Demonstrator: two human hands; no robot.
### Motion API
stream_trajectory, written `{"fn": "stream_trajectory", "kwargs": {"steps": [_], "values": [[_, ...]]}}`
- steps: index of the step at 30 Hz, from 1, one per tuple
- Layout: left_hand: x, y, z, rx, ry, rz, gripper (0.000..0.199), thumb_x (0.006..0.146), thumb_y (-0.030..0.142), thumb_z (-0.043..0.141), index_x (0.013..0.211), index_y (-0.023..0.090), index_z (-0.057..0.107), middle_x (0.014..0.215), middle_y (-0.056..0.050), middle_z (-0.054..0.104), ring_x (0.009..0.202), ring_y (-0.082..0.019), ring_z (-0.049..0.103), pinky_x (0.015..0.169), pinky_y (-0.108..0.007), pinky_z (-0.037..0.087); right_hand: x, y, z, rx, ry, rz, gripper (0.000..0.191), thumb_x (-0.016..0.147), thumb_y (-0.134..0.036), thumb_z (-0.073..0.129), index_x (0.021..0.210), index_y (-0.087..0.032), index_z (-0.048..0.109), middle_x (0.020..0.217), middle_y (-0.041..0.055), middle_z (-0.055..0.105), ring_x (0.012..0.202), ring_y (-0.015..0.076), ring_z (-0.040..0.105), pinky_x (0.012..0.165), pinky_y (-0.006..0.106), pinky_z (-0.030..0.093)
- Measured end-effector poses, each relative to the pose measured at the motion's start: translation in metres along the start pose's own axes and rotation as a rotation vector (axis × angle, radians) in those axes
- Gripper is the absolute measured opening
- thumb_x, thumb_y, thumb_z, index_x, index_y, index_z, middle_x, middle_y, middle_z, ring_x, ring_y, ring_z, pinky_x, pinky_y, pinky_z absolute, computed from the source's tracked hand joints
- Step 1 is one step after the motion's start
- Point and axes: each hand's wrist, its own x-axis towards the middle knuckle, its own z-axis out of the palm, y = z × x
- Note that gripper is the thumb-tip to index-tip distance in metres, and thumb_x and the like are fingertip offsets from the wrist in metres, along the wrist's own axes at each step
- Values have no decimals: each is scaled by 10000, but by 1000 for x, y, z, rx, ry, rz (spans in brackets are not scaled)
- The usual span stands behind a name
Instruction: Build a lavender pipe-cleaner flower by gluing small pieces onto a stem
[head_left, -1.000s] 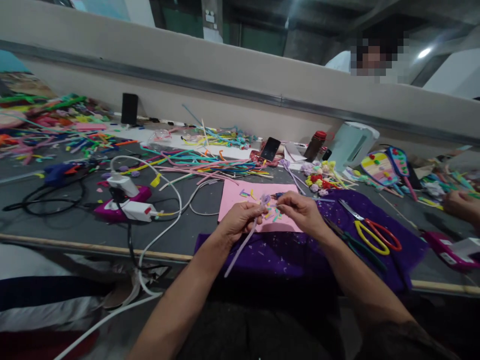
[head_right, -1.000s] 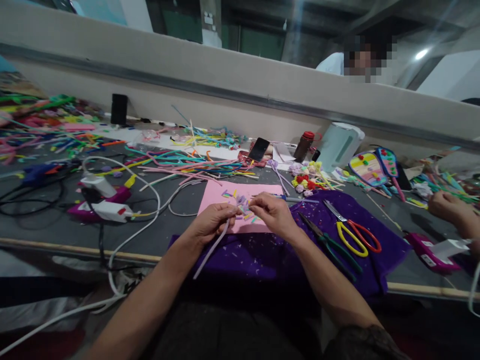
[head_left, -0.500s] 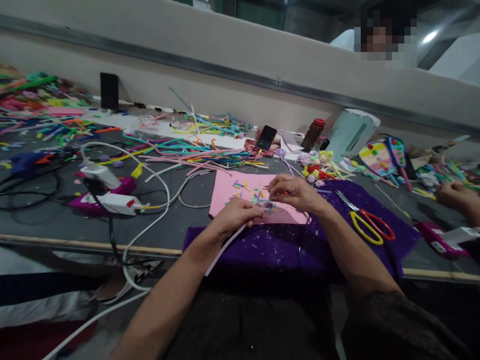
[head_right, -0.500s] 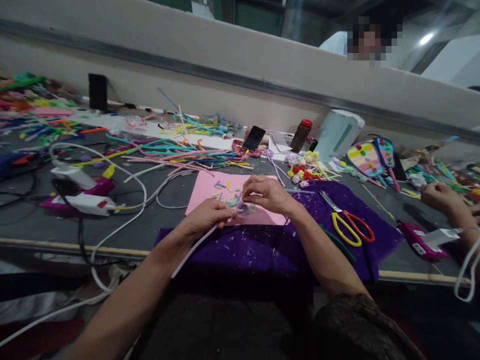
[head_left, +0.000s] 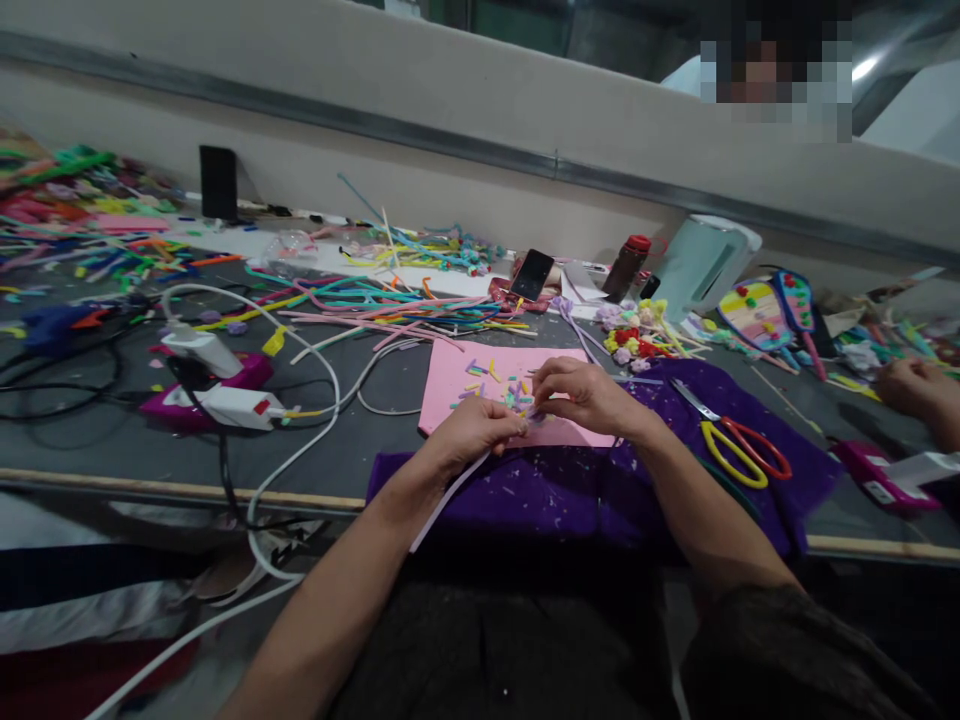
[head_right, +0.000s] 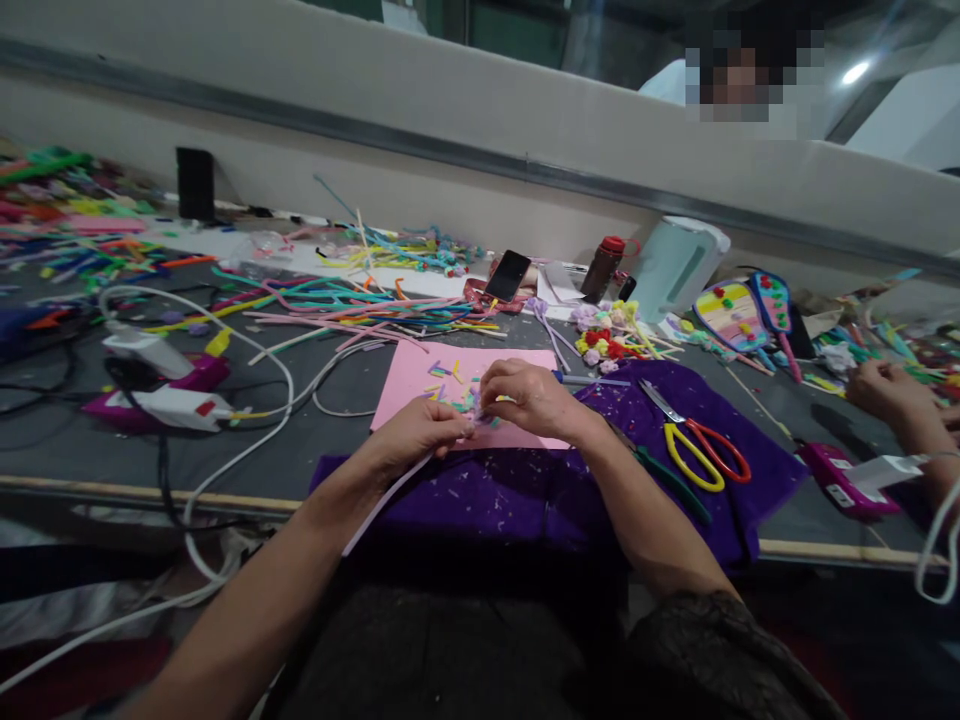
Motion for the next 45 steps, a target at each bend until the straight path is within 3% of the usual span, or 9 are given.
{"fn": "stream_trajectory", "kwargs": {"steps": [20, 27, 33, 36, 39, 42, 45], "values": [[3, -12, -1, 81, -8, 68, 298, 652, 371, 577, 449, 156, 539, 385, 29, 435, 357, -63, 307, 393, -221, 170, 3, -8, -4, -136, -65, -11, 113, 801, -163, 526, 761, -179, 630, 851, 51, 605, 818, 163, 545, 748, 309, 428], [-1, -2, -2, 96, -8, 31, 303, 654, 372, 578, 456, 147, 533, 384, 36, 439, 368, -62, 316, 397, -217, 179, 4, -4, 0, -147, -33, -30, 119, 800, -173, 540, 756, -171, 651, 846, 61, 619, 826, 171, 559, 756, 320, 430], [-1, 3, -3, -19, 54, -39, 266, 634, 374, 615, 535, 128, 603, 384, 36, 454, 368, -59, 331, 390, -208, 193, -3, 0, -10, 32, 134, 32, 200, 846, -237, 489, 953, -211, 656, 947, 68, 618, 879, 161, 572, 760, 306, 454], [-1, 1, -4, -194, 59, -31, 275, 622, 390, 649, 644, 116, 644, 404, 41, 446, 361, -47, 326, 383, -199, 199, -9, 2, -12, 165, 294, 143, 222, 842, -251, 487, 995, -210, 642, 956, 62, 620, 882, 157, 579, 767, 299, 460], [-2, 0, -5, -357, 92, -23, 322, 630, 416, 654, 768, 125, 652, 452, 46, 467, 321, -20, 271, 356, -191, 162, -12, 0, -3, 324, 411, 317, 198, 812, -289, 519, 912, -190, 658, 846, 45, 646, 754, 141, 595, 679, 272, 474], [-2, 0, -8, -483, 145, 19, 380, 622, 429, 665, 861, 133, 655, 540, 37, 499, 321, -4, 247, 337, -189, 118, -7, -8, 13, 585, 333, 467, 203, 783, -327, 543, 809, -155, 649, 721, 29, 641, 587, 112, 575, 549, 233, 457], [-2, 0, -10, -571, 264, 82, 391, 589, 416, 698, 839, 116, 669, 590, 17, 529, 365, -7, 302, 346, -180, 166, 4, -21, 29, 753, 232, 508, 224, 764, -348, 558, 800, -143, 640, 722, 32, 643, 543, 99, 564, 497, 212, 426]]}}
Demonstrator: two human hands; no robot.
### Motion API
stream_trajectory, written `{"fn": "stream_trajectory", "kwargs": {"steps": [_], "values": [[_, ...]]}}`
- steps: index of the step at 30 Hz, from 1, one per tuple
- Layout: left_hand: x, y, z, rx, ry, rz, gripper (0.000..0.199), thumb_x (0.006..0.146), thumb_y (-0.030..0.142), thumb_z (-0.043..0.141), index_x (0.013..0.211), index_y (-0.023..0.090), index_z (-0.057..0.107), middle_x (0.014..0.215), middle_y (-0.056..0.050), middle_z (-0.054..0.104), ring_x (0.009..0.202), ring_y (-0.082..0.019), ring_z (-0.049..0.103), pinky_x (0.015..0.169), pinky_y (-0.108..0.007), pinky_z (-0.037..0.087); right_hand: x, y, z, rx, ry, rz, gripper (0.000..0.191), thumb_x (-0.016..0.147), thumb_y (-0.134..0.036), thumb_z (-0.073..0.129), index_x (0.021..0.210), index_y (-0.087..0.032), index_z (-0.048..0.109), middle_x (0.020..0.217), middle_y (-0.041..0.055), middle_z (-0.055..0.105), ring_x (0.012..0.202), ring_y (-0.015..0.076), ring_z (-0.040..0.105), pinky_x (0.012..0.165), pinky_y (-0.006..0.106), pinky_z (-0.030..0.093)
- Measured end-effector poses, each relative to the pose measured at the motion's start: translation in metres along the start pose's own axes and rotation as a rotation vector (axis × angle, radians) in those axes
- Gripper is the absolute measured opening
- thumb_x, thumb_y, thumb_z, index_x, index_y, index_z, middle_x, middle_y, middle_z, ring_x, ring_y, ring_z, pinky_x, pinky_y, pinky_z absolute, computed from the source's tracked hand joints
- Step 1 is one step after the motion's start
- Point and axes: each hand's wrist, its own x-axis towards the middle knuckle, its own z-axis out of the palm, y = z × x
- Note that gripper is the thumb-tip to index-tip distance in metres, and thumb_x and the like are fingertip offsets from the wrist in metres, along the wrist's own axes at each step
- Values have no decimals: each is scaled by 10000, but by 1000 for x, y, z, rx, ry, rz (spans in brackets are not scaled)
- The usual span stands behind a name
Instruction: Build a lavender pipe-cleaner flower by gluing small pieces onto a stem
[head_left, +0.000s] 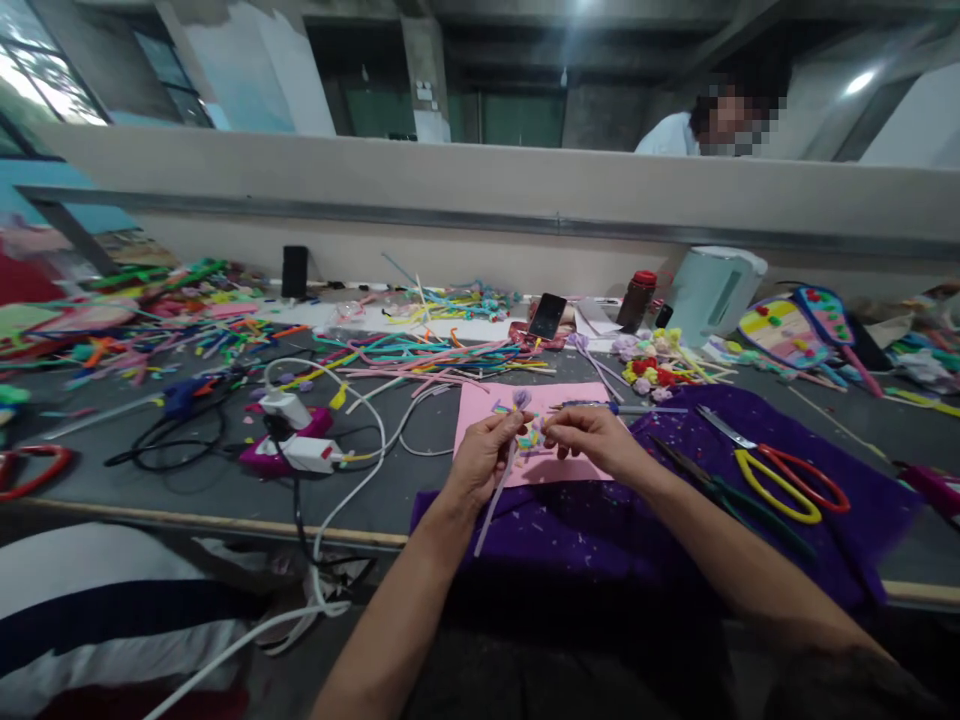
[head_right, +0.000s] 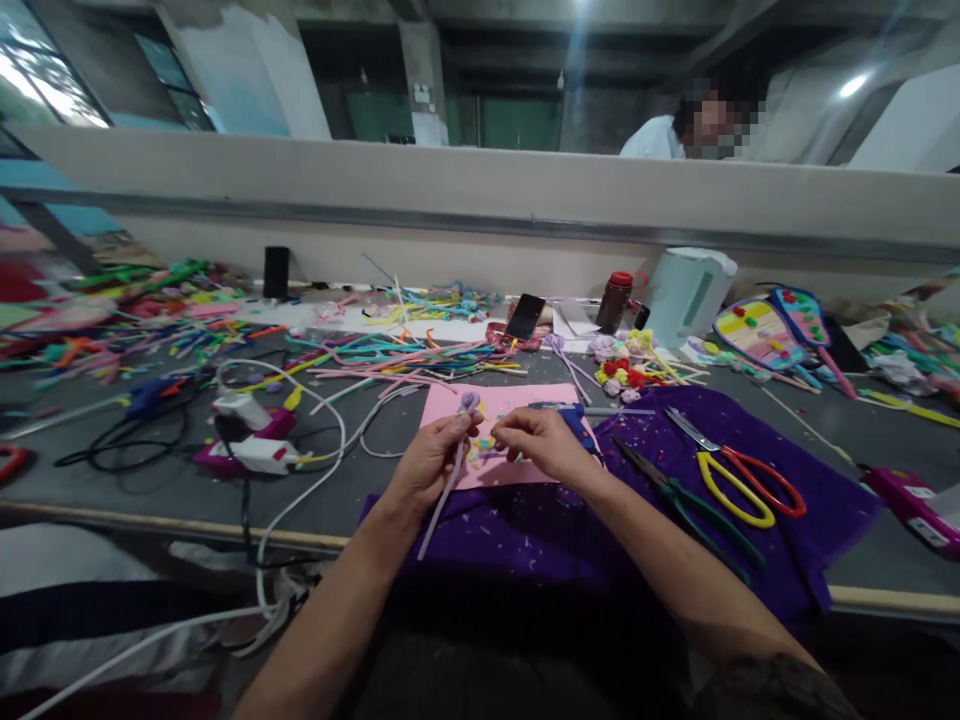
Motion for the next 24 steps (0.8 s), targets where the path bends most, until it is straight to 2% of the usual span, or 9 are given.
{"fn": "stream_trajectory", "kwargs": {"steps": [3, 9, 13, 17, 21, 24], "values": [[1, -1, 0, -75, 14, 66, 364, 593, 386, 706, 822, 105, 677, 571, 2, 545, 451, -46, 424, 414, -178, 285, 7, -5, 22, 52, -19, 54, 226, 765, -347, 546, 812, -143, 631, 740, 34, 639, 519, 91, 561, 436, 186, 385], [1, -2, 1, -133, 20, 136, 362, 596, 376, 701, 850, 121, 661, 750, -47, 625, 535, -89, 514, 446, -198, 342, 20, -7, 48, 177, -21, 55, 224, 755, -358, 539, 727, -141, 582, 591, -9, 575, 440, 72, 520, 372, 161, 324], [1, -1, -1, -105, 27, 133, 330, 609, 386, 684, 799, 118, 648, 658, -20, 592, 500, -74, 490, 391, -176, 297, 19, -3, 46, 290, 12, 68, 172, 739, -311, 536, 666, -157, 514, 501, -40, 528, 399, 66, 481, 380, 167, 325], [3, 1, -4, -165, 45, 90, 264, 617, 342, 685, 771, 137, 621, 704, -3, 584, 473, -35, 457, 349, -145, 234, 15, -1, 37, 348, 27, 101, 72, 688, -204, 512, 631, -165, 492, 461, -57, 495, 360, 55, 416, 365, 164, 303], [5, -1, -6, -129, -17, 7, 261, 625, 330, 683, 766, 120, 620, 540, 33, 495, 384, -16, 379, 330, -141, 193, 11, -1, 37, 371, -68, 159, 43, 651, -167, 477, 650, -154, 517, 518, -36, 534, 372, 54, 407, 359, 165, 289], [5, -2, -7, -101, -64, -29, 321, 613, 331, 690, 841, 114, 629, 535, 25, 509, 376, -23, 389, 328, -146, 195, 10, -1, 38, 409, -107, 166, 53, 654, -175, 469, 658, -153, 517, 541, -30, 542, 387, 55, 397, 363, 168, 285]]}}
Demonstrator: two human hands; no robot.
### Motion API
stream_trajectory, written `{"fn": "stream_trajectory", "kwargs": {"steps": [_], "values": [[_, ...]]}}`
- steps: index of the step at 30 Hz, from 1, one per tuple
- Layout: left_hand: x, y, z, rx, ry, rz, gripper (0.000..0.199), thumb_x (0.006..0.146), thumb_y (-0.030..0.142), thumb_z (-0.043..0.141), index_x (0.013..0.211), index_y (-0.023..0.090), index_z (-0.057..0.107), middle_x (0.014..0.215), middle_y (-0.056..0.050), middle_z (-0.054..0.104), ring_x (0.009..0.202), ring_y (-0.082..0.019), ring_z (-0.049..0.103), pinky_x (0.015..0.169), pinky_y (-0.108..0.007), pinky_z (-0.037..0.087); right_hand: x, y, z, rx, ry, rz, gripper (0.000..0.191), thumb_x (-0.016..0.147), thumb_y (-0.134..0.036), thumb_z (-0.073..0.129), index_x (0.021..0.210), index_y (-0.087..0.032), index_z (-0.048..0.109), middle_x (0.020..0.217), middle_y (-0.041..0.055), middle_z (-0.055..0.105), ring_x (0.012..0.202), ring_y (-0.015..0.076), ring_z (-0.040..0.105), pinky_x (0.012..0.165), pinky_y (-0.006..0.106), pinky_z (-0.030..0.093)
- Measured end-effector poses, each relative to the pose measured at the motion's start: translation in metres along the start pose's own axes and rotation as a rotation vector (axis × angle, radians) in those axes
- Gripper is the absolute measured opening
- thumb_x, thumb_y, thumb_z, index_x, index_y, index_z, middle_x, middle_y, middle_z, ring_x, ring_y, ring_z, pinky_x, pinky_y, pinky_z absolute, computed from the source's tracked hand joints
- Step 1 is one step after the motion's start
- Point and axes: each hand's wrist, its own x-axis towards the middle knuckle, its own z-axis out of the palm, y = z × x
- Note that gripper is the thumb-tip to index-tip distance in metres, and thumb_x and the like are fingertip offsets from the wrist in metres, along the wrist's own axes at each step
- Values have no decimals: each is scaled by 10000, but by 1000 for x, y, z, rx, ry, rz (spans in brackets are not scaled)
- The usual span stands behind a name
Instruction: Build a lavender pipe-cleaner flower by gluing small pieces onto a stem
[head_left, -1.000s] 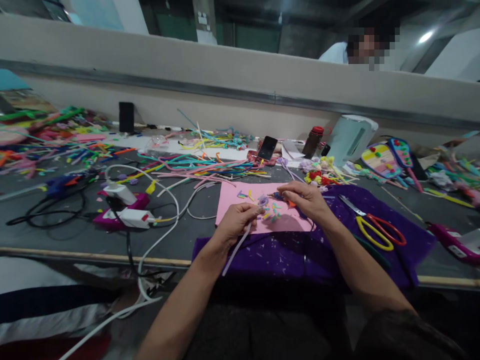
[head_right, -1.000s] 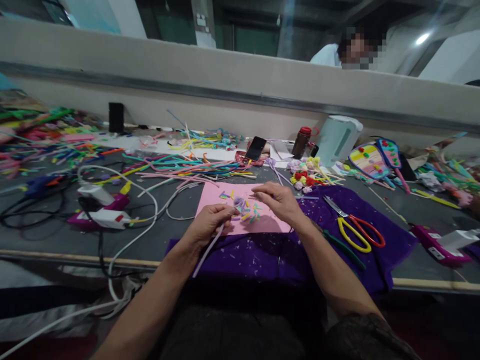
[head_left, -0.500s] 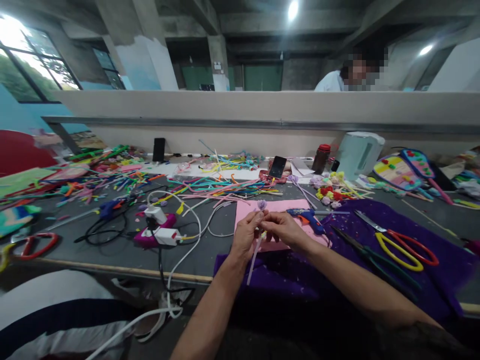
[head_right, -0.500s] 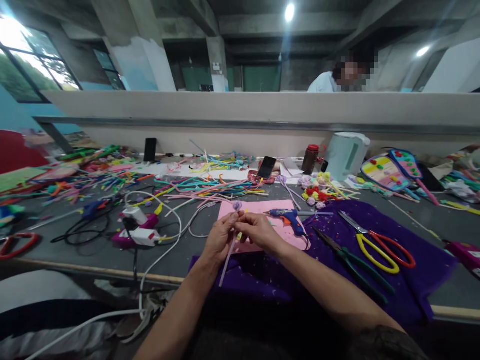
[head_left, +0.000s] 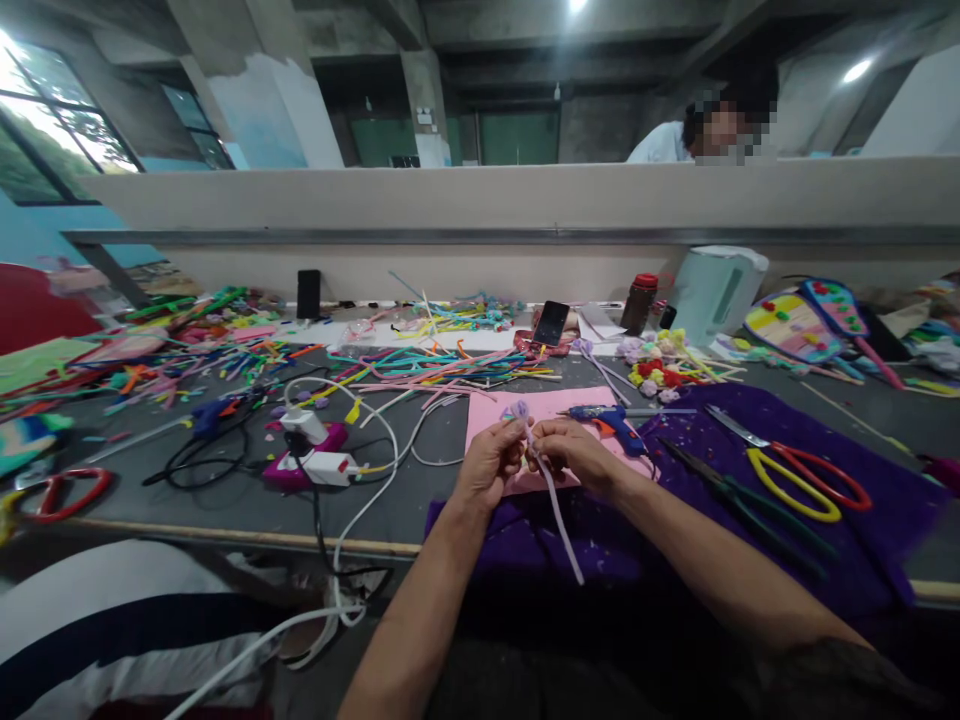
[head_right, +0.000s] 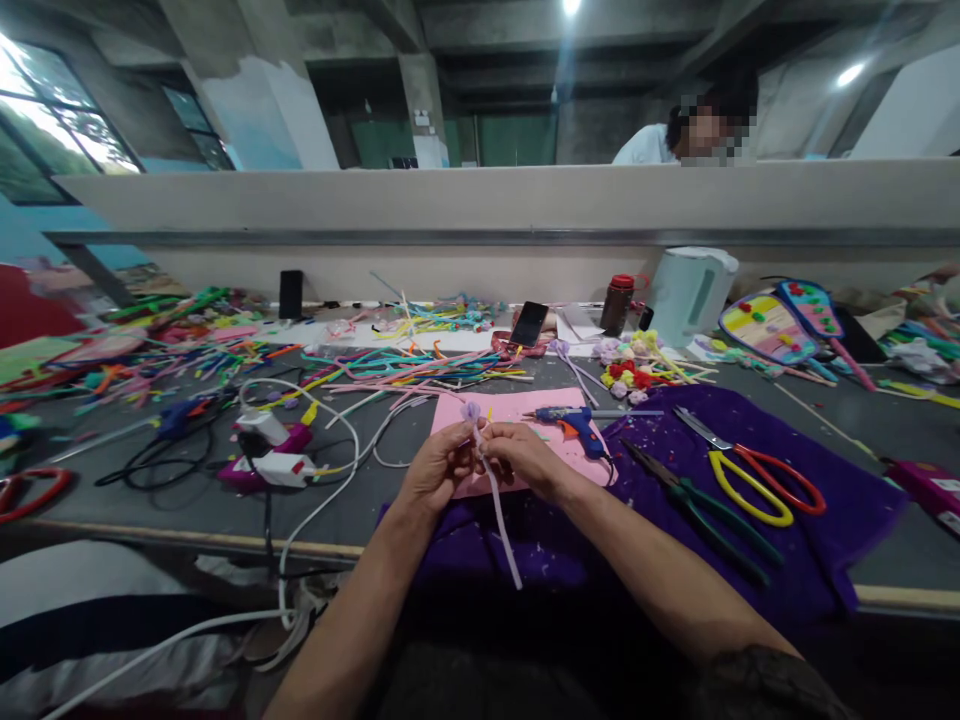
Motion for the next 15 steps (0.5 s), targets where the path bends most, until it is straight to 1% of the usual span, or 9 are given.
{"fn": "stream_trajectory", "kwargs": {"steps": [3, 6, 10, 15], "values": [[-1, 1, 0, 1, -28, -24, 383, 585, 342, 704, 878, 107, 631, 579, 0, 557, 390, -36, 422, 338, -160, 236, 0, 0, 0, 19, -8, 4, 50, 647, -178, 471, 652, -154, 516, 533, -30, 536, 388, 59, 384, 367, 176, 288], [-2, 1, 0, 1, -46, -24, 376, 587, 339, 702, 871, 100, 638, 578, -5, 570, 384, -36, 421, 348, -169, 254, 0, 1, 0, 28, -12, 7, 52, 642, -173, 470, 652, -158, 518, 541, -23, 547, 391, 65, 386, 366, 182, 288], [-1, -1, -1, 7, -25, -5, 376, 587, 357, 702, 856, 101, 643, 567, 0, 560, 376, -30, 404, 346, -166, 250, 0, 1, 0, 18, -7, 29, 50, 649, -188, 476, 660, -164, 518, 548, -22, 556, 395, 68, 391, 371, 183, 290], [0, -1, -1, 13, -1, 12, 368, 601, 360, 701, 852, 97, 642, 532, 24, 505, 378, -18, 364, 345, -152, 223, 0, 1, 0, 25, -13, 30, 39, 658, -195, 479, 669, -169, 506, 553, -25, 562, 400, 68, 391, 377, 180, 294]]}}
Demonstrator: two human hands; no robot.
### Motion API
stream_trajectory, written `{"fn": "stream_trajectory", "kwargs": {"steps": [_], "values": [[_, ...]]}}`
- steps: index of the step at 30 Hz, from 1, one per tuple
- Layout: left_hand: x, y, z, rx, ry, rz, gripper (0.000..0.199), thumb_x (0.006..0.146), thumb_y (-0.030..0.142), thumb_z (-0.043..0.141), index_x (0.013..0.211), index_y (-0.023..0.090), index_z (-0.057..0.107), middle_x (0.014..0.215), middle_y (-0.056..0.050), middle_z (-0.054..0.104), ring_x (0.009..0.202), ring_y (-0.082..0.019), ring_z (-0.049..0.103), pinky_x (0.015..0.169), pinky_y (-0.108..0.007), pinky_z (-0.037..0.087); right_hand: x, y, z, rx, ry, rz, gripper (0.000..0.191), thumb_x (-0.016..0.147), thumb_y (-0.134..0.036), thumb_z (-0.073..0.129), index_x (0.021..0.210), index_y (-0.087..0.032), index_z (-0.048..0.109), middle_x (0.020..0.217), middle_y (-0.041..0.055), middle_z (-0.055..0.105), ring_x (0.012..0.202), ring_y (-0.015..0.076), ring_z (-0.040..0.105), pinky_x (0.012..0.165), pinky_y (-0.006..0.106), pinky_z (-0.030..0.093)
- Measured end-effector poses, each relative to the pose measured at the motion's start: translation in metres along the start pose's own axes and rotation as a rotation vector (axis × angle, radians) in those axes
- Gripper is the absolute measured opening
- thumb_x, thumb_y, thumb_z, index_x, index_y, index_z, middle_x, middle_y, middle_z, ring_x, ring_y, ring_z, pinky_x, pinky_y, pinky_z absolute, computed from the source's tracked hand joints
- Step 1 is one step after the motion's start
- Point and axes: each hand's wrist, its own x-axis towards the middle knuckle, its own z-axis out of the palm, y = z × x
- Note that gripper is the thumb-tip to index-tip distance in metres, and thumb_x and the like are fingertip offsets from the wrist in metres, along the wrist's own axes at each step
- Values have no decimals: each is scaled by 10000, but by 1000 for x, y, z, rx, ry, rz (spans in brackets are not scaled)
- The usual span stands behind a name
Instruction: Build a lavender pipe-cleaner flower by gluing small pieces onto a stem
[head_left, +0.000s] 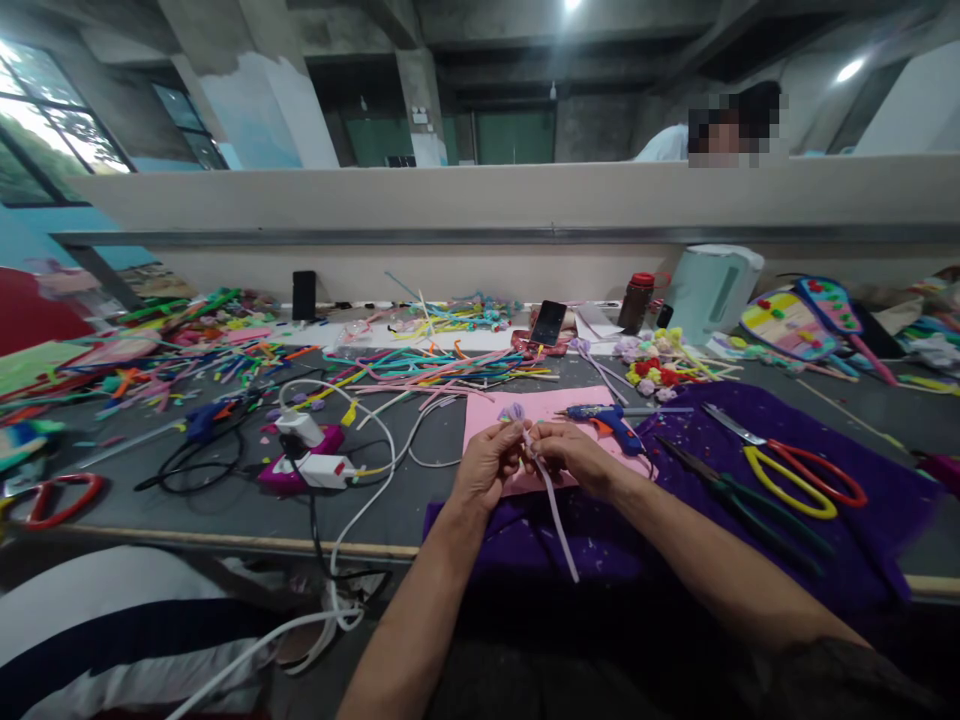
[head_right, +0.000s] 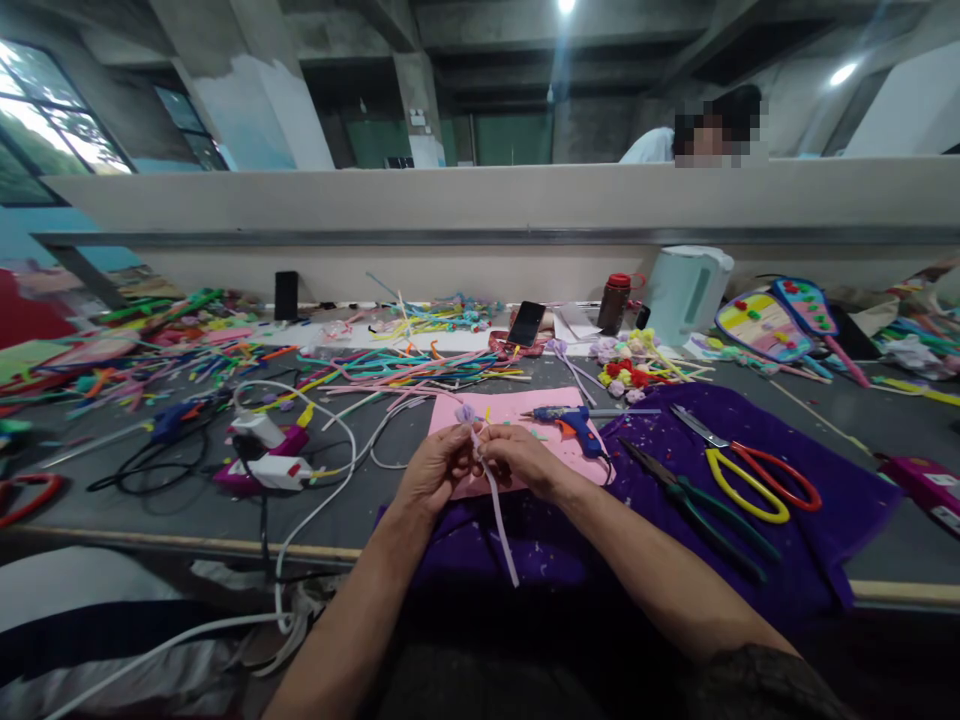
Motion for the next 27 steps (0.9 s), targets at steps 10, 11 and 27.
{"fn": "stream_trajectory", "kwargs": {"steps": [10, 11, 27], "values": [[-1, 3, 2, 29, 59, 23, 335, 577, 360, 715, 792, 114, 646, 507, 47, 481, 365, -4, 332, 341, -152, 170, 1, 1, -1, -30, 0, -24, 58, 664, -193, 479, 679, -154, 519, 578, -14, 576, 408, 64, 423, 369, 169, 299], [-1, 3, 2, 31, 63, 25, 329, 573, 361, 716, 780, 115, 645, 498, 51, 472, 362, -4, 328, 340, -153, 166, 1, 1, -1, -32, 2, -25, 57, 664, -195, 482, 676, -154, 520, 575, -15, 574, 408, 63, 425, 369, 168, 299], [-8, 5, 11, 113, 102, 142, 336, 559, 357, 725, 798, 125, 676, 458, 50, 450, 379, -18, 323, 379, -178, 170, 2, 4, 3, -133, 94, -132, 308, 720, -446, 574, 653, -146, 545, 554, -27, 553, 384, 52, 449, 371, 175, 287]]}}
